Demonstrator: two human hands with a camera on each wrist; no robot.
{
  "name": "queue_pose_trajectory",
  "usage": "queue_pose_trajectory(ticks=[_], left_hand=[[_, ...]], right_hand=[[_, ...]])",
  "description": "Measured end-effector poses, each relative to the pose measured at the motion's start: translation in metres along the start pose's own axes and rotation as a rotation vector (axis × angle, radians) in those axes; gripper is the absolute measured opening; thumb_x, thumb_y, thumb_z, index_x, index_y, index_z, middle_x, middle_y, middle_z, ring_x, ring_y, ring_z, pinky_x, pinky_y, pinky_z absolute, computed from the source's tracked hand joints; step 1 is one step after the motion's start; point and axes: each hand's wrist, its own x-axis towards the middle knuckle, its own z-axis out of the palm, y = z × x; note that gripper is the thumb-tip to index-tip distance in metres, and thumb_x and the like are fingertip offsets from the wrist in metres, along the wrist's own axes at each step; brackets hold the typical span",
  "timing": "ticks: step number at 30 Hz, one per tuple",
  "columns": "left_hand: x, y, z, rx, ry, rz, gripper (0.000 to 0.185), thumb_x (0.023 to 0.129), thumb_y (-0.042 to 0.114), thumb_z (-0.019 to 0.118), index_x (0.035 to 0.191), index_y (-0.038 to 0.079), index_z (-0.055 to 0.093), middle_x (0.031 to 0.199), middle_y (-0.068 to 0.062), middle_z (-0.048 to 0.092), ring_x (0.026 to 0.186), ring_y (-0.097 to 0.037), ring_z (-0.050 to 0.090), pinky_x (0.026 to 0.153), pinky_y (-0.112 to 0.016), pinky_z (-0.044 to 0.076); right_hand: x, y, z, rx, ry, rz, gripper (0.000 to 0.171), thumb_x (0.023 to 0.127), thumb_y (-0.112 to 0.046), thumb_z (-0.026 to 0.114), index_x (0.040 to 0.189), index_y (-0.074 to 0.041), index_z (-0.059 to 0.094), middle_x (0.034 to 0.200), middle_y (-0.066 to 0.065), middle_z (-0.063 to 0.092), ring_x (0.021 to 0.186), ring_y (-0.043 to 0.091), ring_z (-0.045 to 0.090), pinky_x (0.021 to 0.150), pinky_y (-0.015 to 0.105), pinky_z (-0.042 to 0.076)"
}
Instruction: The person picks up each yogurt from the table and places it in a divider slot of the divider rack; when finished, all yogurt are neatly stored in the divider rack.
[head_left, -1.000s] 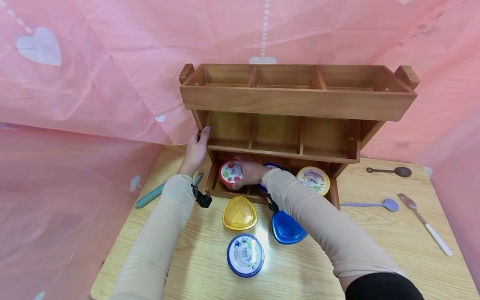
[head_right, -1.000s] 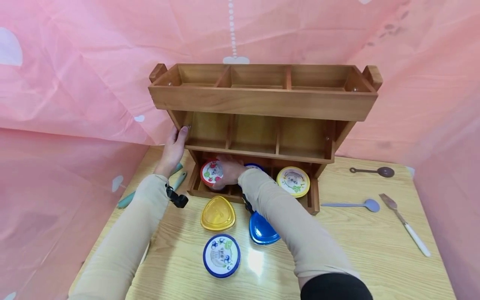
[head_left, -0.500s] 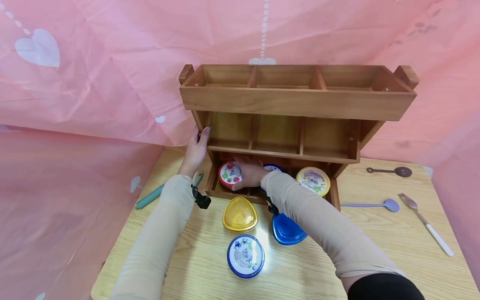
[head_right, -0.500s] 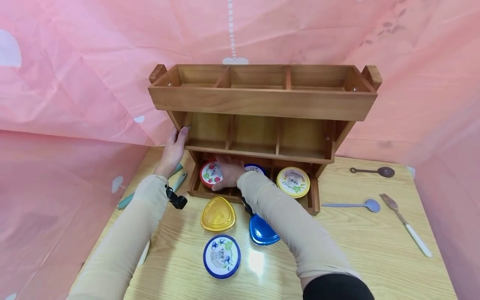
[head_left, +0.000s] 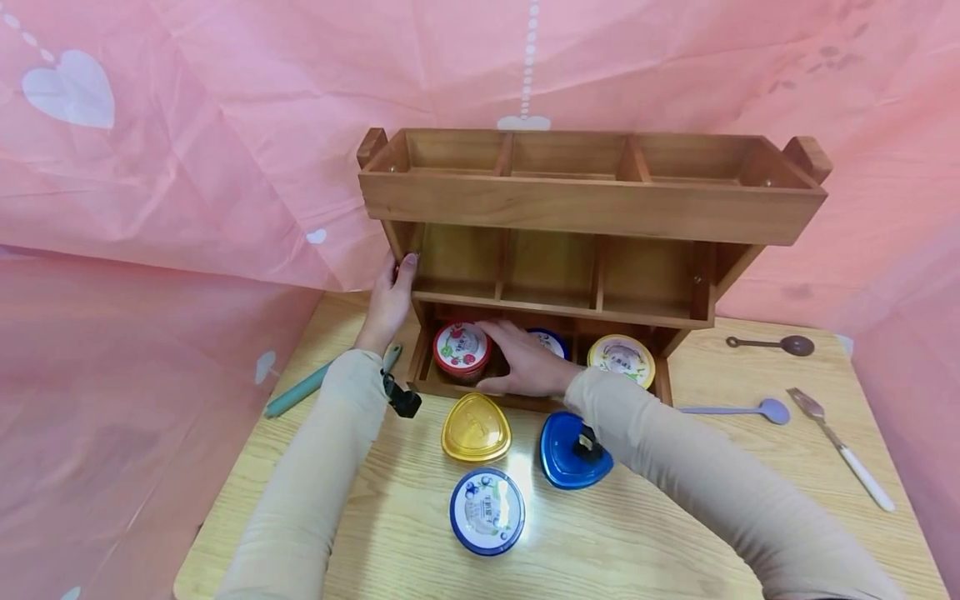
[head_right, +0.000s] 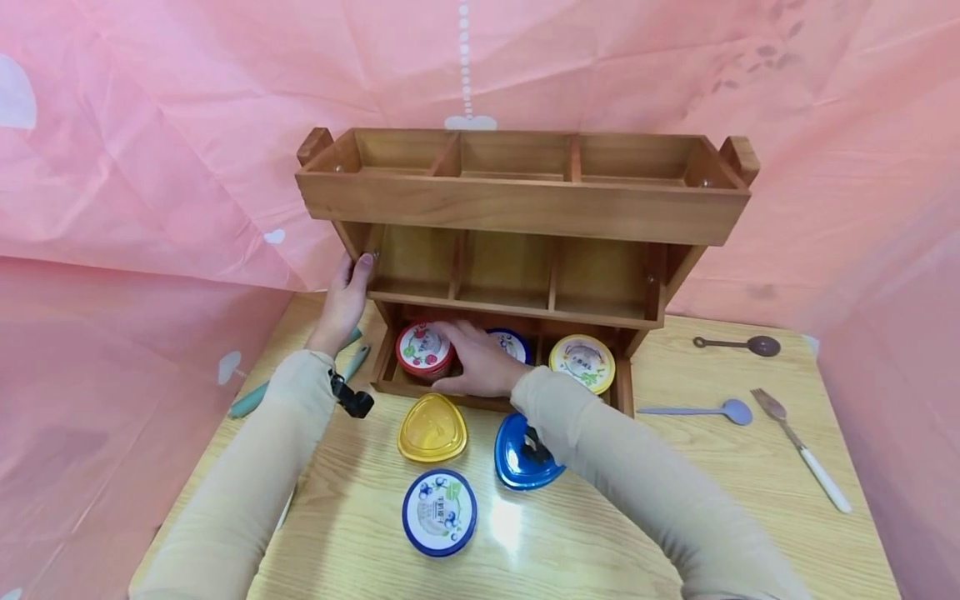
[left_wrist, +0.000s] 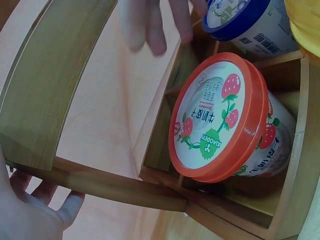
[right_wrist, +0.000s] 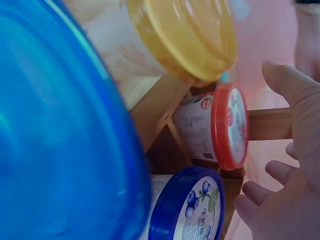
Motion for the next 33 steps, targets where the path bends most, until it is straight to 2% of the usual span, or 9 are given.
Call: queue_pose_trajectory(ticks=[6, 10, 16, 23, 24, 26, 28, 30, 33], left_hand=[[0.0, 0.0, 0.0, -0.014, -0.007, -0.008, 0.049, 0.107, 0.026, 0.04, 0.152, 0.009, 0.034, 0.152, -0.017, 0.041, 0.14, -0.029, 0.039, 0.12, -0.041, 0.027], [0.0, -0.001, 0.0, -0.03, -0.007, 0.007, 0.049, 0.107, 0.024, 0.04, 0.152, 0.007, 0.034, 0.151, -0.018, 0.042, 0.139, -0.03, 0.04, 0.12, -0.041, 0.028], [0.0, 0.0, 0.0, -0.011, -0.009, -0.009, 0.048, 0.107, 0.027, 0.04, 0.152, 0.009, 0.035, 0.151, -0.018, 0.042, 0.139, -0.03, 0.04, 0.12, -0.041, 0.028], [-0.001, 0.0, -0.001, -0.005, -0.01, -0.023, 0.049, 0.107, 0.027, 0.039, 0.153, 0.011, 0.034, 0.152, -0.017, 0.041, 0.14, -0.029, 0.039, 0.12, -0.041, 0.027], [-0.001, 0.0, 0.0, -0.002, -0.01, -0.024, 0.049, 0.107, 0.027, 0.039, 0.153, 0.01, 0.034, 0.152, -0.017, 0.041, 0.14, -0.03, 0.039, 0.12, -0.042, 0.027], [-0.001, 0.0, 0.0, 0.005, -0.01, -0.027, 0.049, 0.107, 0.027, 0.039, 0.152, 0.01, 0.034, 0.152, -0.017, 0.04, 0.14, -0.03, 0.038, 0.12, -0.042, 0.027], [-0.002, 0.0, 0.0, 0.006, -0.011, -0.03, 0.049, 0.107, 0.026, 0.039, 0.153, 0.009, 0.033, 0.153, -0.018, 0.04, 0.14, -0.031, 0.038, 0.12, -0.043, 0.027], [-0.001, 0.001, 0.0, 0.004, -0.013, -0.034, 0.05, 0.107, 0.027, 0.039, 0.153, 0.01, 0.032, 0.153, -0.017, 0.039, 0.141, -0.031, 0.038, 0.12, -0.043, 0.027], [-0.001, 0.001, 0.0, -0.005, -0.012, -0.031, 0.05, 0.107, 0.028, 0.039, 0.154, 0.011, 0.032, 0.153, -0.017, 0.039, 0.14, -0.03, 0.038, 0.12, -0.043, 0.027]], right_hand=[[-0.043, -0.003, -0.008, 0.066, 0.047, -0.031, 0.088, 0.086, -0.045, 0.073, 0.155, -0.016, 0.027, 0.159, 0.012, 0.029, 0.147, 0.036, 0.026, 0.116, 0.063, 0.025], [-0.074, -0.005, -0.015, 0.097, 0.101, -0.058, 0.084, 0.087, -0.043, 0.074, 0.154, -0.02, 0.03, 0.158, 0.011, 0.031, 0.145, 0.036, 0.029, 0.112, 0.063, 0.031], [-0.118, -0.003, -0.022, 0.175, 0.225, -0.022, 0.081, 0.087, -0.038, 0.075, 0.154, -0.021, 0.032, 0.158, 0.009, 0.034, 0.142, 0.035, 0.036, 0.107, 0.062, 0.039], [-0.152, 0.011, -0.016, 0.275, 0.341, 0.054, 0.077, 0.088, -0.028, 0.075, 0.153, -0.027, 0.033, 0.155, 0.006, 0.038, 0.14, 0.035, 0.037, 0.104, 0.064, 0.04], [-0.156, 0.013, -0.014, 0.293, 0.352, 0.065, 0.076, 0.089, -0.026, 0.074, 0.153, -0.027, 0.033, 0.155, 0.006, 0.038, 0.138, 0.034, 0.039, 0.104, 0.06, 0.042], [-0.164, 0.018, -0.008, 0.338, 0.381, 0.083, 0.076, 0.089, -0.021, 0.074, 0.153, -0.028, 0.033, 0.155, 0.005, 0.037, 0.137, 0.03, 0.04, 0.108, 0.044, 0.043], [-0.171, 0.022, -0.002, 0.389, 0.421, 0.095, 0.074, 0.09, -0.015, 0.072, 0.152, -0.026, 0.034, 0.154, 0.006, 0.039, 0.133, 0.022, 0.045, 0.106, 0.025, 0.043], [-0.177, 0.026, 0.006, 0.44, 0.464, 0.107, 0.073, 0.091, -0.011, 0.071, 0.152, -0.025, 0.034, 0.153, 0.008, 0.04, 0.13, 0.01, 0.046, 0.101, 0.01, 0.038], [-0.184, 0.03, 0.021, 0.519, 0.528, 0.101, 0.071, 0.091, -0.005, 0.068, 0.152, -0.019, 0.034, 0.15, 0.016, 0.042, 0.126, -0.001, 0.045, 0.1, 0.006, 0.036]])
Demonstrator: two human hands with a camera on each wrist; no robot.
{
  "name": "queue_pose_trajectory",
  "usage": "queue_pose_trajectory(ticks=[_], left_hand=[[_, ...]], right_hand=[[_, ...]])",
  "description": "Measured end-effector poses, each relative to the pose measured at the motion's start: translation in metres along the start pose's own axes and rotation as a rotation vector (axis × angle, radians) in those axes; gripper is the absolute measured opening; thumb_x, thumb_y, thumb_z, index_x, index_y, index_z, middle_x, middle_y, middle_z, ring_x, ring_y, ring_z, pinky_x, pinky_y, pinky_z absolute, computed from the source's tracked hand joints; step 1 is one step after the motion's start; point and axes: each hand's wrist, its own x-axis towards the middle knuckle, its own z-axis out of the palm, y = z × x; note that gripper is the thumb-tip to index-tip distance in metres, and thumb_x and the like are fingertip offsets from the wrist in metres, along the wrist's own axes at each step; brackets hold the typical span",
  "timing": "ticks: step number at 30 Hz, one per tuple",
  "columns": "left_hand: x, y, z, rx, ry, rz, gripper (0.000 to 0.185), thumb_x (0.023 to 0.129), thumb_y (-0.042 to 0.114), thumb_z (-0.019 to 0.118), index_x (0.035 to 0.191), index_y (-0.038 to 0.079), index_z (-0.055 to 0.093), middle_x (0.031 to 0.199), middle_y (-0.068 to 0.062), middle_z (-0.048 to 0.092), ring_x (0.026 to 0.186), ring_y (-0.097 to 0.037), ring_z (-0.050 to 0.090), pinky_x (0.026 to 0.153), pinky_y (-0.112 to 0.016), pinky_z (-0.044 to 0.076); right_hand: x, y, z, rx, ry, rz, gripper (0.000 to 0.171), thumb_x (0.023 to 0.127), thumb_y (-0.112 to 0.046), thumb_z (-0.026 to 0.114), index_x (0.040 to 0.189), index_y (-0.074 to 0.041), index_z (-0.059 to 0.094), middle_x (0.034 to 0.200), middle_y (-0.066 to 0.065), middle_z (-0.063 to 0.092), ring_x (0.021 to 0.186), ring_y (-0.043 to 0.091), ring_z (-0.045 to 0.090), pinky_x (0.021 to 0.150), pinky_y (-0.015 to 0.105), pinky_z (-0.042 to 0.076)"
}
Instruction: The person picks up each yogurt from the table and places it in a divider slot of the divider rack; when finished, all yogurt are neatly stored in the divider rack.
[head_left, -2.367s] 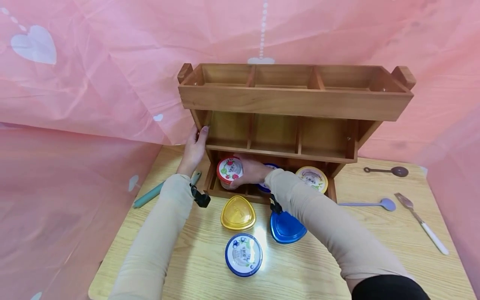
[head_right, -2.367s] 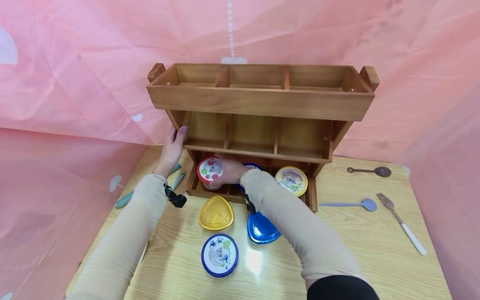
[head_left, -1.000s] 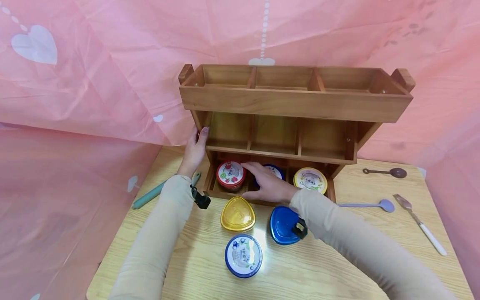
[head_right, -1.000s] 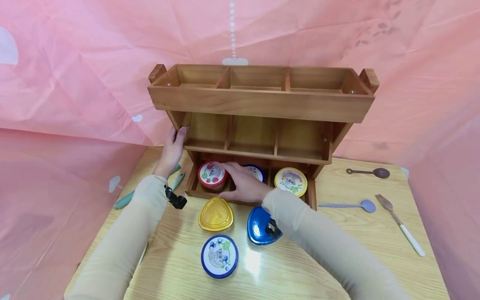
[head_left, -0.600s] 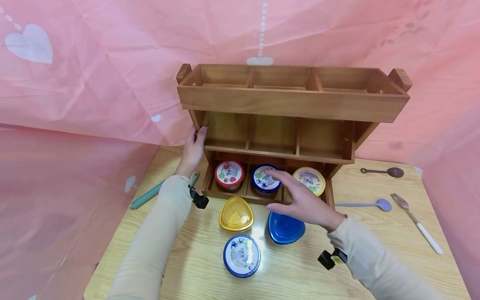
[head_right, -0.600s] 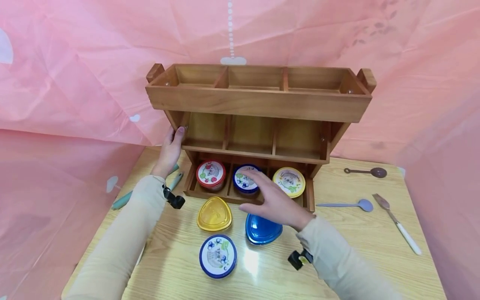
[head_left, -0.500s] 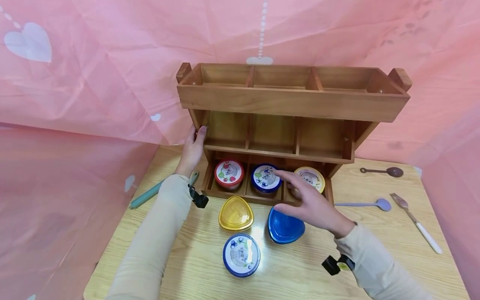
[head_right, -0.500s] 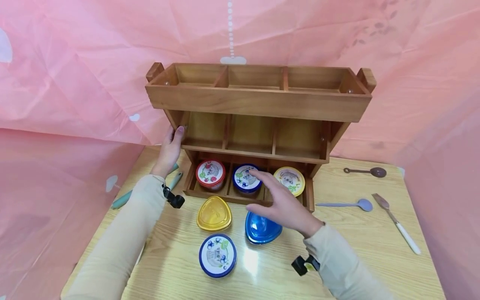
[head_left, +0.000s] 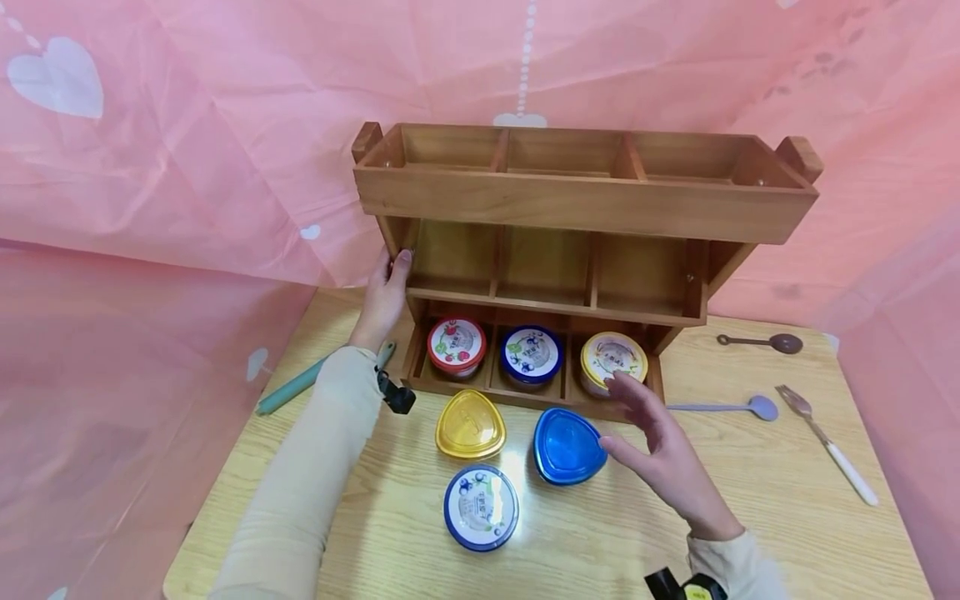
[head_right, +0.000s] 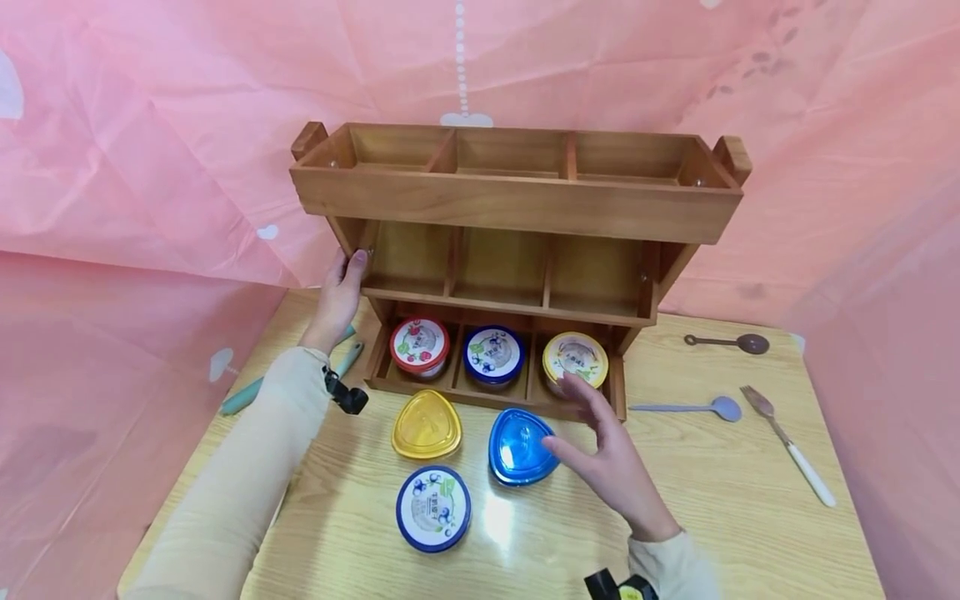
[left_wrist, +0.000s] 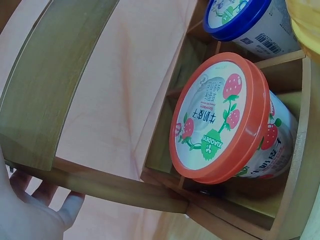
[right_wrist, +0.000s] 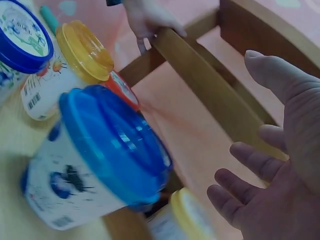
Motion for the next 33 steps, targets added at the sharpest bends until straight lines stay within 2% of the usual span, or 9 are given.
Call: queue_pose_trajectory(ticks=[4, 7, 10, 15, 19, 22, 26, 29, 33], left_hand=[[0.001, -0.001, -0.001, -0.01, 0.002, 0.0, 0.05, 0.107, 0.028, 0.039, 0.153, 0.011, 0.033, 0.153, -0.017, 0.04, 0.14, -0.03, 0.039, 0.12, -0.042, 0.028], [0.006, -0.011, 0.0, -0.017, 0.002, 0.01, 0.051, 0.107, 0.033, 0.04, 0.154, 0.015, 0.032, 0.154, -0.015, 0.039, 0.14, -0.029, 0.038, 0.12, -0.042, 0.027], [0.007, -0.012, 0.0, -0.024, 0.005, 0.021, 0.05, 0.107, 0.031, 0.039, 0.154, 0.014, 0.032, 0.153, -0.016, 0.04, 0.14, -0.029, 0.039, 0.12, -0.043, 0.027], [0.0, 0.001, 0.0, -0.028, 0.009, 0.037, 0.048, 0.107, 0.024, 0.04, 0.151, 0.007, 0.035, 0.149, -0.019, 0.043, 0.137, -0.031, 0.041, 0.119, -0.041, 0.028], [0.0, 0.001, 0.001, -0.027, 0.012, 0.039, 0.047, 0.107, 0.024, 0.039, 0.151, 0.007, 0.036, 0.149, -0.019, 0.043, 0.137, -0.03, 0.042, 0.119, -0.041, 0.029], [0.001, 0.0, 0.001, -0.021, 0.017, 0.035, 0.047, 0.107, 0.023, 0.039, 0.151, 0.006, 0.035, 0.15, -0.02, 0.042, 0.138, -0.031, 0.04, 0.119, -0.042, 0.028], [0.011, -0.017, 0.002, -0.028, 0.019, 0.025, 0.048, 0.107, 0.028, 0.04, 0.152, 0.011, 0.035, 0.152, -0.016, 0.041, 0.14, -0.028, 0.039, 0.12, -0.042, 0.027], [0.019, -0.032, 0.002, -0.041, 0.02, 0.029, 0.05, 0.106, 0.034, 0.041, 0.152, 0.017, 0.035, 0.153, -0.012, 0.041, 0.14, -0.025, 0.038, 0.121, -0.041, 0.026], [0.021, -0.038, 0.003, -0.037, 0.03, 0.047, 0.051, 0.106, 0.038, 0.041, 0.152, 0.019, 0.036, 0.151, -0.01, 0.043, 0.139, -0.024, 0.04, 0.12, -0.04, 0.027]], right_hand=[[-0.012, 0.013, 0.011, 0.048, 0.059, 0.009, 0.072, 0.091, 0.0, 0.067, 0.152, -0.01, 0.031, 0.148, 0.017, 0.042, 0.127, -0.005, 0.044, 0.1, 0.007, 0.037], [-0.018, 0.023, 0.02, 0.055, 0.093, 0.018, 0.077, 0.089, 0.0, 0.069, 0.153, -0.009, 0.029, 0.147, 0.018, 0.042, 0.128, -0.002, 0.043, 0.1, 0.008, 0.038], [-0.023, 0.033, 0.028, 0.07, 0.106, 0.013, 0.086, 0.085, 0.002, 0.073, 0.155, -0.009, 0.023, 0.145, 0.023, 0.04, 0.129, 0.001, 0.042, 0.1, 0.009, 0.038], [-0.026, 0.045, 0.039, 0.088, 0.076, -0.002, 0.1, 0.08, 0.004, 0.077, 0.157, -0.016, 0.017, 0.146, 0.024, 0.036, 0.133, 0.012, 0.039, 0.1, 0.009, 0.036], [-0.024, 0.047, 0.047, 0.046, 0.027, 0.077, 0.103, 0.081, -0.007, 0.08, 0.157, -0.027, 0.013, 0.151, 0.02, 0.033, 0.136, 0.03, 0.034, 0.101, 0.011, 0.034], [-0.023, 0.049, 0.055, 0.01, 0.002, 0.139, 0.108, 0.08, -0.016, 0.082, 0.157, -0.027, 0.008, 0.153, 0.02, 0.029, 0.138, 0.037, 0.031, 0.111, 0.033, 0.035], [-0.023, 0.053, 0.063, 0.02, 0.012, 0.177, 0.11, 0.078, -0.019, 0.085, 0.157, -0.022, 0.009, 0.152, 0.021, 0.029, 0.139, 0.043, 0.03, 0.109, 0.064, 0.03], [-0.023, 0.056, 0.067, 0.038, 0.026, 0.199, 0.105, 0.078, -0.019, 0.084, 0.156, -0.02, 0.013, 0.153, 0.021, 0.029, 0.14, 0.044, 0.03, 0.11, 0.067, 0.028], [-0.024, 0.06, 0.071, 0.052, 0.034, 0.252, 0.099, 0.08, -0.023, 0.083, 0.154, -0.019, 0.017, 0.156, 0.022, 0.026, 0.142, 0.047, 0.028, 0.113, 0.066, 0.026]])
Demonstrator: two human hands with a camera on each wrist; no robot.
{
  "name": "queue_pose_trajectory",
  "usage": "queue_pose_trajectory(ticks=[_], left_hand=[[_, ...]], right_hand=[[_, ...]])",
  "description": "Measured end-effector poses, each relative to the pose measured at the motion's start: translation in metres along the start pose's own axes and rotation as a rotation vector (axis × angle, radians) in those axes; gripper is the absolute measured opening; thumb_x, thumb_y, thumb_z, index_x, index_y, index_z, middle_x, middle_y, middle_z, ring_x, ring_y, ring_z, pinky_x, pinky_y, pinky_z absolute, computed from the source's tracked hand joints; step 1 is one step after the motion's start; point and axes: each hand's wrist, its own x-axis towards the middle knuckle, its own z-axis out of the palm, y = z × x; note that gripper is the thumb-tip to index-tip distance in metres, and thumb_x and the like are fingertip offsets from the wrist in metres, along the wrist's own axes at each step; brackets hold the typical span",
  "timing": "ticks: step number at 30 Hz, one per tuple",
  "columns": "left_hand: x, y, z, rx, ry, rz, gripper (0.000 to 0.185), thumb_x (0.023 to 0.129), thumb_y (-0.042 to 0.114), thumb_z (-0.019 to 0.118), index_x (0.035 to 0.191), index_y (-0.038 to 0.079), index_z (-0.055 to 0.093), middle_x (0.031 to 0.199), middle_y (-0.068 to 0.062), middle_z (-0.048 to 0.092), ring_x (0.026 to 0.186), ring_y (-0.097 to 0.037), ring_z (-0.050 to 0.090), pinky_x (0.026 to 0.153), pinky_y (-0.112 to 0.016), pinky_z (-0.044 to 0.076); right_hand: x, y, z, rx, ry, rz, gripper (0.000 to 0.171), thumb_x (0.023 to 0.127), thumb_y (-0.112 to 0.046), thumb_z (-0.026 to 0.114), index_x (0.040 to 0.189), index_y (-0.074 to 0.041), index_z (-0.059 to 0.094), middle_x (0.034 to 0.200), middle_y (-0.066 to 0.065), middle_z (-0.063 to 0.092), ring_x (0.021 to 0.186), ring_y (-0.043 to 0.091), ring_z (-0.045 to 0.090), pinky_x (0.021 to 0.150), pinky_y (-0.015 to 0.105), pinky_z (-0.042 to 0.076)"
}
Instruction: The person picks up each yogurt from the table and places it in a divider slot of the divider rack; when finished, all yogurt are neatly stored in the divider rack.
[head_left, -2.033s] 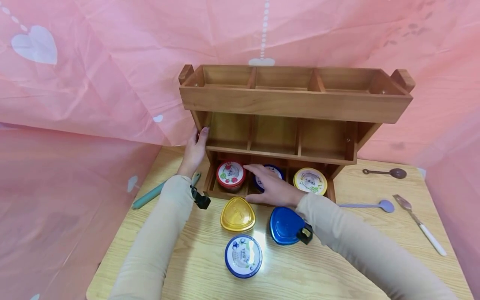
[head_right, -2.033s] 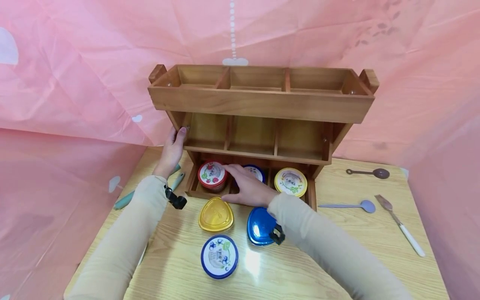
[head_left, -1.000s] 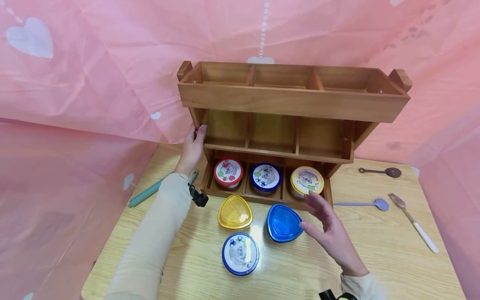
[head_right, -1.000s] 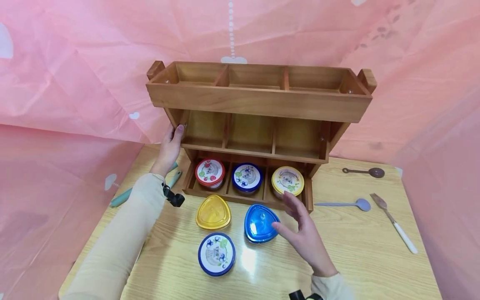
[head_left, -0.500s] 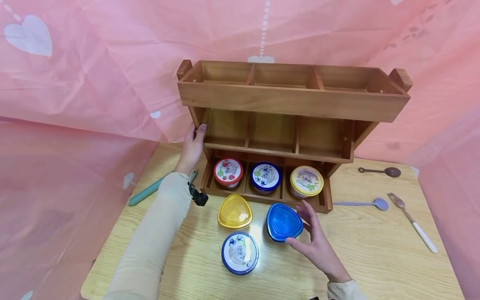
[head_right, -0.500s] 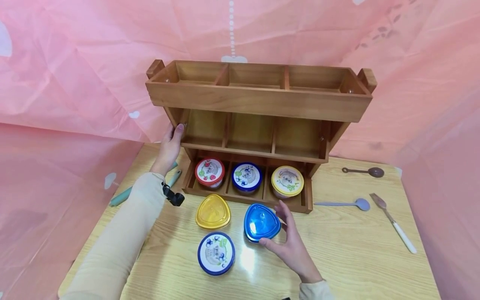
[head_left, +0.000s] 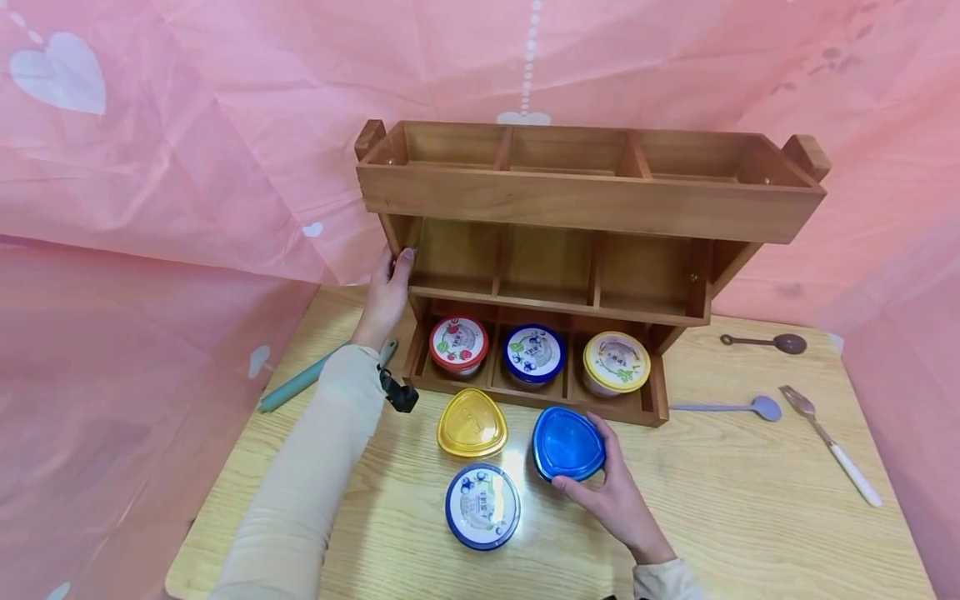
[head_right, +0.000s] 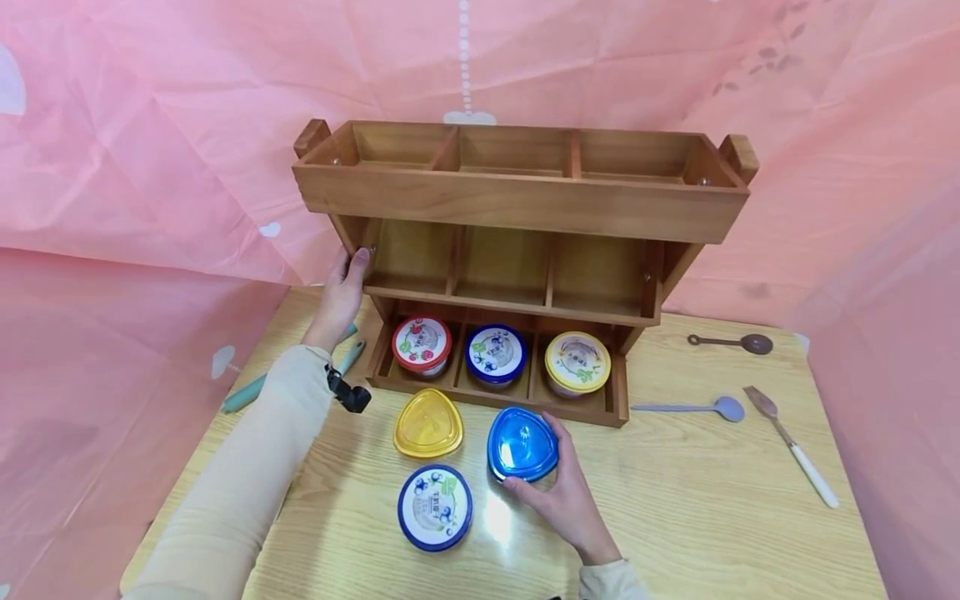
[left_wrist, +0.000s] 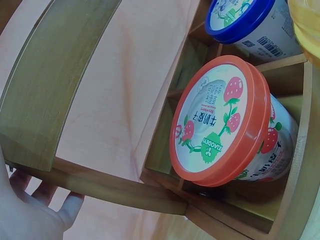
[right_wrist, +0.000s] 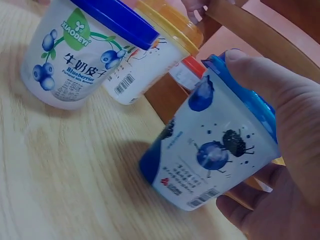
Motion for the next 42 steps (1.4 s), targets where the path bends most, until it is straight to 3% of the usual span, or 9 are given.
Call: queue_pose_trajectory(ticks=[12, 17, 18, 22, 25, 27, 34, 42], left_hand=[[0.0, 0.004, -0.001, -0.022, -0.016, -0.033, 0.05, 0.107, 0.029, 0.041, 0.153, 0.014, 0.033, 0.154, -0.014, 0.038, 0.142, -0.029, 0.035, 0.121, -0.042, 0.024], [-0.003, 0.002, 0.0, 0.002, -0.015, -0.043, 0.052, 0.106, 0.037, 0.041, 0.155, 0.022, 0.03, 0.156, -0.008, 0.036, 0.142, -0.025, 0.036, 0.121, -0.043, 0.026], [-0.003, 0.002, 0.0, 0.009, -0.013, -0.04, 0.053, 0.106, 0.039, 0.04, 0.155, 0.023, 0.03, 0.156, -0.007, 0.036, 0.142, -0.024, 0.036, 0.121, -0.043, 0.026], [-0.003, 0.0, 0.001, 0.001, -0.001, -0.008, 0.052, 0.105, 0.039, 0.041, 0.154, 0.021, 0.033, 0.154, -0.009, 0.039, 0.14, -0.025, 0.039, 0.12, -0.043, 0.028], [-0.002, 0.0, 0.001, -0.027, 0.003, 0.009, 0.049, 0.106, 0.035, 0.041, 0.152, 0.017, 0.036, 0.149, -0.013, 0.043, 0.135, -0.027, 0.043, 0.119, -0.041, 0.03], [-0.003, 0.003, 0.001, -0.041, 0.0, 0.014, 0.048, 0.106, 0.032, 0.041, 0.15, 0.015, 0.038, 0.147, -0.015, 0.045, 0.133, -0.028, 0.044, 0.118, -0.041, 0.031], [-0.016, 0.036, 0.0, -0.009, -0.013, 0.004, 0.047, 0.106, 0.021, 0.04, 0.15, 0.005, 0.036, 0.149, -0.021, 0.042, 0.135, -0.032, 0.042, 0.119, -0.043, 0.029], [-0.02, 0.039, -0.002, -0.01, -0.028, -0.025, 0.048, 0.107, 0.024, 0.04, 0.152, 0.008, 0.034, 0.151, -0.018, 0.04, 0.138, -0.03, 0.04, 0.12, -0.043, 0.028]], right_hand=[[-0.002, 0.001, 0.001, 0.055, 0.04, 0.043, 0.095, 0.08, -0.022, 0.083, 0.152, -0.019, 0.022, 0.155, 0.021, 0.027, 0.139, 0.047, 0.034, 0.112, 0.064, 0.028], [-0.007, -0.011, -0.008, 0.072, 0.06, 0.037, 0.095, 0.08, -0.019, 0.083, 0.152, -0.018, 0.02, 0.156, 0.019, 0.025, 0.141, 0.045, 0.031, 0.113, 0.063, 0.028], [-0.008, -0.014, -0.01, 0.074, 0.069, 0.026, 0.095, 0.081, -0.018, 0.082, 0.153, -0.017, 0.02, 0.156, 0.017, 0.025, 0.141, 0.043, 0.031, 0.114, 0.057, 0.03], [-0.012, -0.031, -0.026, 0.112, 0.133, -0.064, 0.095, 0.08, -0.001, 0.079, 0.153, -0.013, 0.021, 0.151, 0.011, 0.03, 0.135, 0.024, 0.039, 0.109, 0.022, 0.036], [-0.014, -0.047, -0.041, 0.186, 0.188, -0.146, 0.094, 0.078, 0.012, 0.074, 0.154, -0.011, 0.022, 0.148, 0.008, 0.032, 0.128, 0.012, 0.042, 0.099, 0.007, 0.037], [-0.017, -0.058, -0.051, 0.245, 0.223, -0.189, 0.095, 0.077, 0.017, 0.071, 0.154, -0.012, 0.023, 0.148, 0.006, 0.032, 0.127, 0.01, 0.042, 0.098, 0.007, 0.039], [-0.017, -0.095, -0.076, 0.396, 0.329, -0.33, 0.101, 0.069, 0.031, 0.065, 0.152, -0.01, 0.025, 0.149, 0.01, 0.033, 0.13, 0.023, 0.042, 0.097, 0.014, 0.047], [0.001, -0.127, -0.096, 0.463, 0.381, -0.493, 0.096, 0.07, 0.028, 0.066, 0.15, -0.01, 0.027, 0.153, 0.014, 0.029, 0.137, 0.03, 0.035, 0.096, 0.018, 0.049]])
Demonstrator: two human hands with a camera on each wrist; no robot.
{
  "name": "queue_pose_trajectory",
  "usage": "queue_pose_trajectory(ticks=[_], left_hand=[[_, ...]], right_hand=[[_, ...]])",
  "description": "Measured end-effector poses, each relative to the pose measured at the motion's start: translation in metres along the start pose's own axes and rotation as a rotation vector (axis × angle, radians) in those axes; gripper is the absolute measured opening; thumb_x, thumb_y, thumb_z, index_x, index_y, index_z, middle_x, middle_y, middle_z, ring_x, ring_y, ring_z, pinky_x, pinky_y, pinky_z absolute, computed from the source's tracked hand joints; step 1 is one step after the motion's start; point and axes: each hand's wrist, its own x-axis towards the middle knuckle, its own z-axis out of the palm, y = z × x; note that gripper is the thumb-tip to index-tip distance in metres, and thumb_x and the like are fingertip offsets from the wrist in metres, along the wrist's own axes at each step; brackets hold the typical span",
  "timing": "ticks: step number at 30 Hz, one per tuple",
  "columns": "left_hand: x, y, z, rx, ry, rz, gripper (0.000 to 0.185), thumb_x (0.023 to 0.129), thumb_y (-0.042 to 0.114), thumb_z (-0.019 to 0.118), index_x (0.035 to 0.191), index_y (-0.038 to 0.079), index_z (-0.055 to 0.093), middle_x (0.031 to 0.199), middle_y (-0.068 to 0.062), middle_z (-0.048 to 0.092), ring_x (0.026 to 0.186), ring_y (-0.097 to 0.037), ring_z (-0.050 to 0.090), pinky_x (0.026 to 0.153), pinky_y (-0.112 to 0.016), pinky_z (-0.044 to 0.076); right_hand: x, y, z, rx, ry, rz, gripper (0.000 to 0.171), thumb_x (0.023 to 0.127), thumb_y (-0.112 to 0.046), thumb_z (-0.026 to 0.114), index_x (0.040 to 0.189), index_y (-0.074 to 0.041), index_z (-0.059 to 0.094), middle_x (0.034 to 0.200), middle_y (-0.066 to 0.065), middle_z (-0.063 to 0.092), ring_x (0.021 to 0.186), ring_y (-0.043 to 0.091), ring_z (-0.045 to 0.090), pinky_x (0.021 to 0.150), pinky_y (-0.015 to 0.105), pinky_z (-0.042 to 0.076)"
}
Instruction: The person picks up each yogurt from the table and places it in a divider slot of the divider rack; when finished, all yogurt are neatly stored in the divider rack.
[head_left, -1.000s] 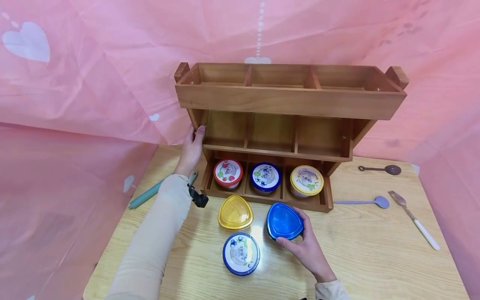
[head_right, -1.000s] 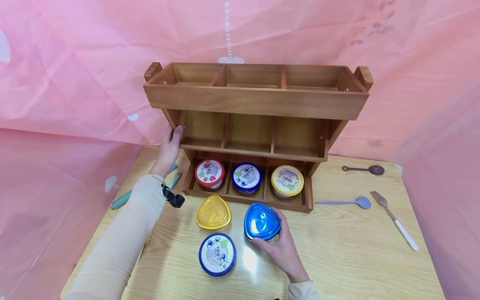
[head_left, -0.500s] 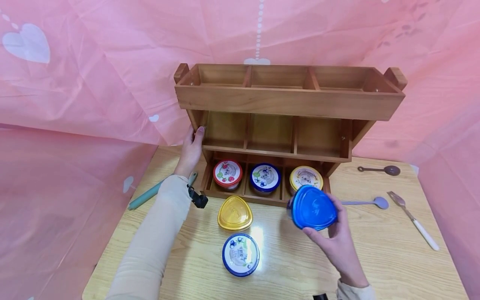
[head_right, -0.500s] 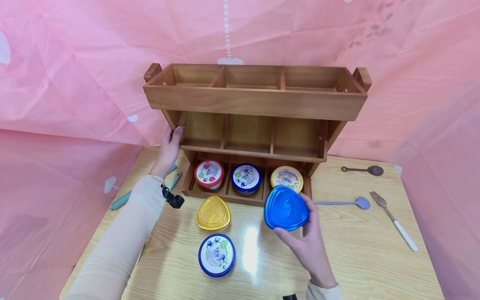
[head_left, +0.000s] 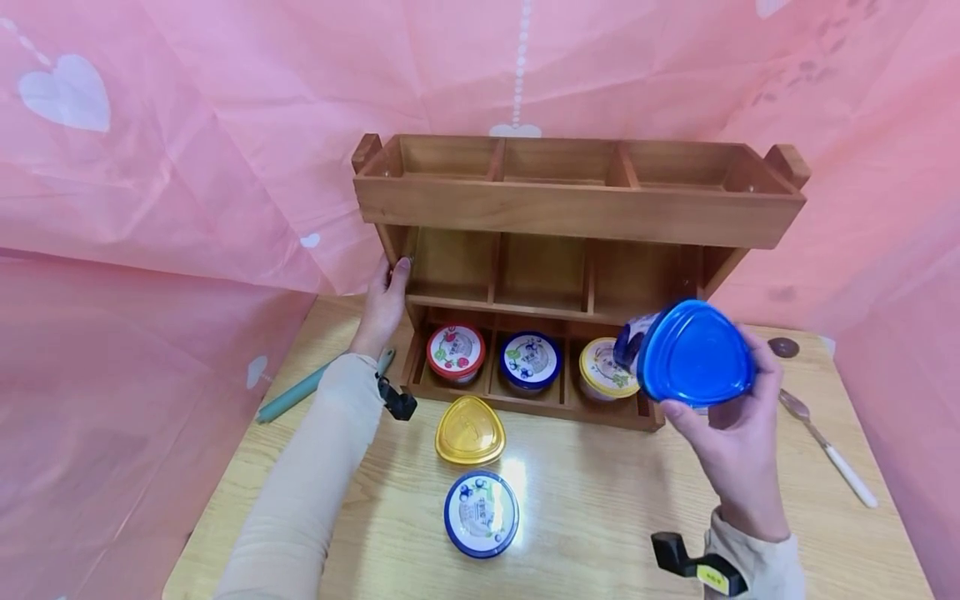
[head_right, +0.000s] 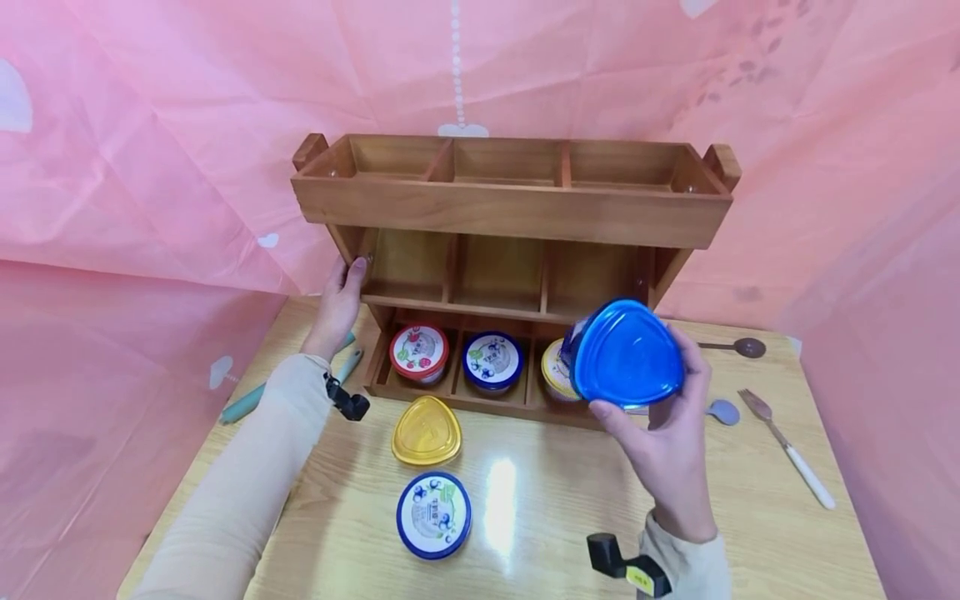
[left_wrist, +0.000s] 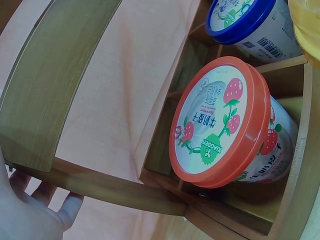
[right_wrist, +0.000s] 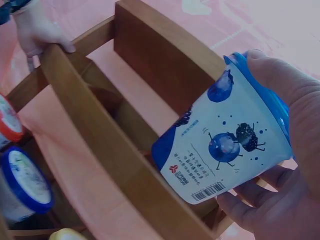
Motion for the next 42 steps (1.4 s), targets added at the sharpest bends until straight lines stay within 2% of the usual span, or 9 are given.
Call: queue_pose_trajectory(ticks=[5, 11, 18, 24, 27, 31, 33, 38, 42], left_hand=[[-0.001, -0.001, 0.0, -0.003, -0.003, 0.008, 0.048, 0.107, 0.023, 0.039, 0.152, 0.008, 0.034, 0.151, -0.019, 0.041, 0.137, -0.031, 0.041, 0.119, -0.044, 0.029], [0.0, -0.001, 0.0, 0.008, 0.001, 0.017, 0.048, 0.107, 0.022, 0.038, 0.152, 0.006, 0.034, 0.149, -0.02, 0.042, 0.136, -0.032, 0.042, 0.118, -0.045, 0.031], [0.016, -0.031, 0.002, -0.025, 0.019, 0.032, 0.048, 0.107, 0.03, 0.04, 0.151, 0.012, 0.037, 0.149, -0.017, 0.043, 0.136, -0.03, 0.042, 0.119, -0.044, 0.03], [0.016, -0.037, 0.002, 0.009, 0.029, 0.038, 0.052, 0.106, 0.04, 0.039, 0.153, 0.019, 0.034, 0.15, -0.013, 0.042, 0.137, -0.027, 0.042, 0.118, -0.045, 0.03], [0.015, -0.036, 0.002, 0.02, 0.024, 0.022, 0.053, 0.106, 0.041, 0.039, 0.154, 0.021, 0.032, 0.152, -0.012, 0.041, 0.138, -0.027, 0.041, 0.119, -0.045, 0.03], [0.013, -0.031, 0.001, 0.002, 0.015, -0.004, 0.051, 0.106, 0.037, 0.04, 0.154, 0.019, 0.033, 0.152, -0.013, 0.041, 0.139, -0.028, 0.04, 0.12, -0.044, 0.028], [0.009, -0.022, 0.0, -0.002, 0.008, -0.011, 0.05, 0.107, 0.032, 0.039, 0.154, 0.015, 0.033, 0.153, -0.015, 0.04, 0.14, -0.03, 0.039, 0.12, -0.044, 0.027], [-0.002, -0.001, 0.001, 0.023, -0.01, -0.019, 0.051, 0.108, 0.026, 0.037, 0.155, 0.01, 0.028, 0.154, -0.018, 0.037, 0.141, -0.032, 0.037, 0.12, -0.045, 0.027], [0.0, -0.003, 0.001, 0.018, -0.005, -0.012, 0.051, 0.107, 0.025, 0.037, 0.155, 0.01, 0.028, 0.153, -0.018, 0.038, 0.14, -0.031, 0.038, 0.12, -0.045, 0.027]], right_hand=[[0.024, -0.004, 0.003, 0.04, 0.015, -0.054, 0.093, 0.072, 0.025, 0.066, 0.149, -0.011, 0.029, 0.153, 0.013, 0.029, 0.139, 0.032, 0.033, 0.097, 0.019, 0.049], [0.042, -0.002, 0.005, 0.001, 0.043, -0.008, 0.092, 0.074, 0.023, 0.067, 0.148, -0.017, 0.03, 0.153, 0.01, 0.031, 0.139, 0.032, 0.033, 0.096, 0.016, 0.049], [0.058, 0.01, 0.005, -0.064, 0.026, 0.037, 0.091, 0.078, 0.014, 0.072, 0.148, -0.022, 0.027, 0.154, 0.006, 0.029, 0.14, 0.031, 0.032, 0.1, 0.016, 0.047], [0.072, 0.024, 0.005, -0.157, -0.003, 0.073, 0.091, 0.082, 0.005, 0.074, 0.149, -0.025, 0.022, 0.155, 0.003, 0.025, 0.143, 0.028, 0.03, 0.106, 0.016, 0.041], [0.077, 0.031, 0.006, -0.189, -0.005, 0.082, 0.091, 0.082, 0.001, 0.075, 0.15, -0.026, 0.021, 0.155, 0.002, 0.025, 0.143, 0.027, 0.03, 0.11, 0.019, 0.038], [0.082, 0.035, 0.008, -0.273, -0.002, 0.12, 0.091, 0.084, -0.006, 0.076, 0.151, -0.03, 0.019, 0.156, 0.0, 0.024, 0.145, 0.026, 0.028, 0.119, 0.035, 0.031], [0.084, 0.037, 0.008, -0.302, -0.013, 0.129, 0.092, 0.085, -0.009, 0.076, 0.151, -0.031, 0.017, 0.157, 0.0, 0.023, 0.146, 0.026, 0.026, 0.121, 0.042, 0.027], [0.089, 0.04, 0.009, -0.355, -0.039, 0.139, 0.093, 0.085, -0.011, 0.076, 0.152, -0.031, 0.015, 0.158, -0.001, 0.021, 0.146, 0.026, 0.025, 0.121, 0.045, 0.026], [0.09, 0.041, 0.008, -0.34, -0.03, 0.144, 0.095, 0.085, -0.009, 0.076, 0.153, -0.032, 0.013, 0.158, -0.001, 0.02, 0.146, 0.028, 0.025, 0.121, 0.045, 0.025]])
